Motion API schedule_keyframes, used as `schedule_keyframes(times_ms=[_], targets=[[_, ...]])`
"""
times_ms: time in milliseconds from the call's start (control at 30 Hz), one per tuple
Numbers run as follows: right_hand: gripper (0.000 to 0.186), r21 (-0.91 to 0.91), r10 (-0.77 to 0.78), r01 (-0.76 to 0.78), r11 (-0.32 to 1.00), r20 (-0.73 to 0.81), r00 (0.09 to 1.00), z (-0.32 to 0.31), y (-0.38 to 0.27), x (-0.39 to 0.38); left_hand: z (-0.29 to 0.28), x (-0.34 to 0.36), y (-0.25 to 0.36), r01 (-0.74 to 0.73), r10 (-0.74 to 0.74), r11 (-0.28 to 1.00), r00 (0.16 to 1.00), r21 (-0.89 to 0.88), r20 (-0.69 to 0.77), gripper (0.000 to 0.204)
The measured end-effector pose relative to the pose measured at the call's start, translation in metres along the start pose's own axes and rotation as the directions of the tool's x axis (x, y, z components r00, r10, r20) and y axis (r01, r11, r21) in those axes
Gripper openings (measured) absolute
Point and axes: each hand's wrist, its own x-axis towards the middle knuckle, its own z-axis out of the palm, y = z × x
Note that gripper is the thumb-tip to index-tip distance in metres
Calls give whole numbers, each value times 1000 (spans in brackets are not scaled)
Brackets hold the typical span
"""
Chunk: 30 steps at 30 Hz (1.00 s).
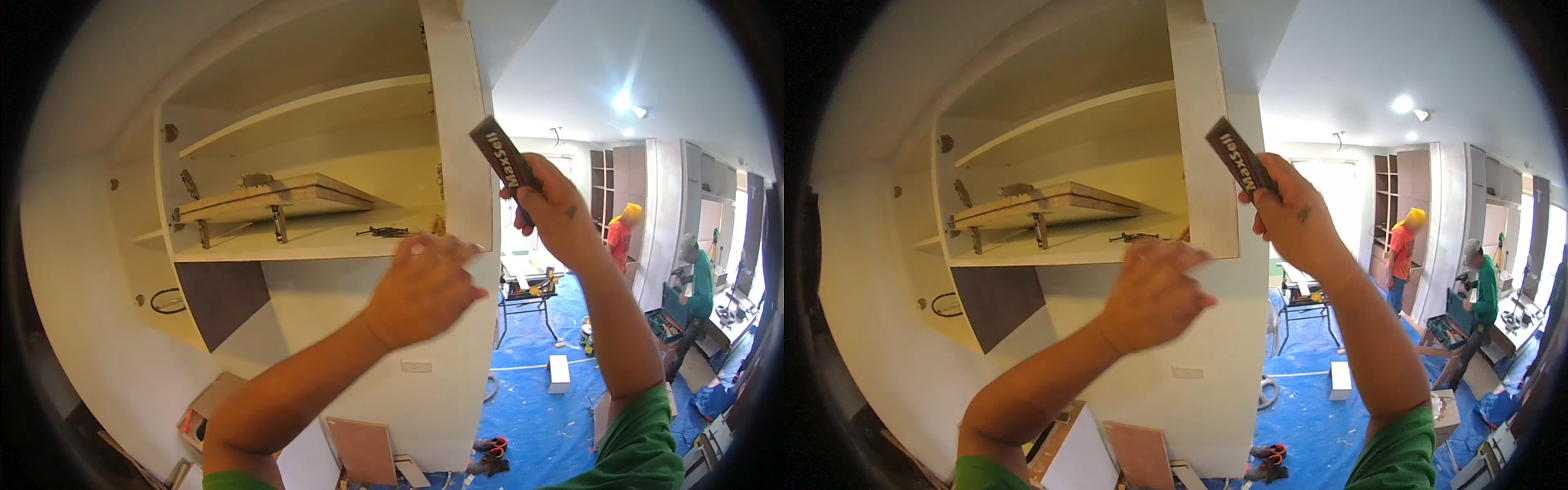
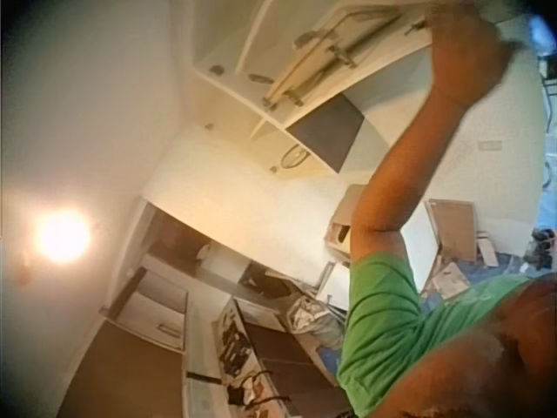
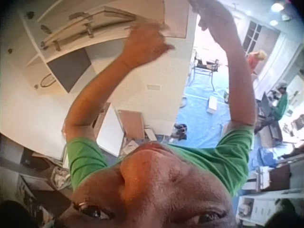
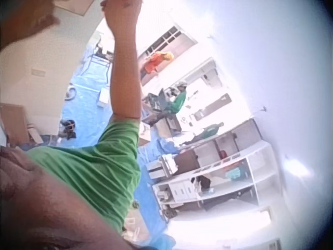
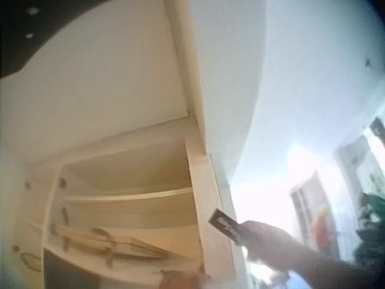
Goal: The person uses a utility knife to trim a small wooden piece on a workbench, then repeatedly lifts and aligns a long dark trim strip against the edge of a wall-mounted cabinet. The person also uses a small black tool to scrape or clean the cabinet edge before continuing to fit the trim.
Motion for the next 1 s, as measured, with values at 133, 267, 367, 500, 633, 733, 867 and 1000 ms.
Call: schedule_keyframes(times_ms=[133,267,367,500,633,733,867,1000], targets=[[33,-333,-119,128,934,47,992,-12,-54,33,8,-16,-72,237,-230,970,965,45,-127,30],[26,-704,-302,317,635,151,941,17,-165,73,23,-41,-104,406,-400,909,913,99,-75,34],[25,-957,-387,250,150,176,905,42,-256,86,36,-27,-92,406,-402,909,913,89,-60,42],[25,-983,-384,92,-161,149,911,57,-269,156,32,-38,-96,449,-462,877,886,173,41,67],[26,-948,-310,-78,-309,23,951,62,-257,217,21,-42,-95,437,-456,890,868,133,195,93],[26,-918,-274,-151,-368,-48,961,65,-250,237,14,-44,-96,393,-417,909,857,140,302,102],[27,-888,-244,-204,-412,-108,964,68,-242,248,15,-48,-101,357,-384,923,860,141,336,100],[27,-863,-239,-231,-450,-133,962,71,-238,255,17,-50,-103,359,-384,923,864,136,326,93]])
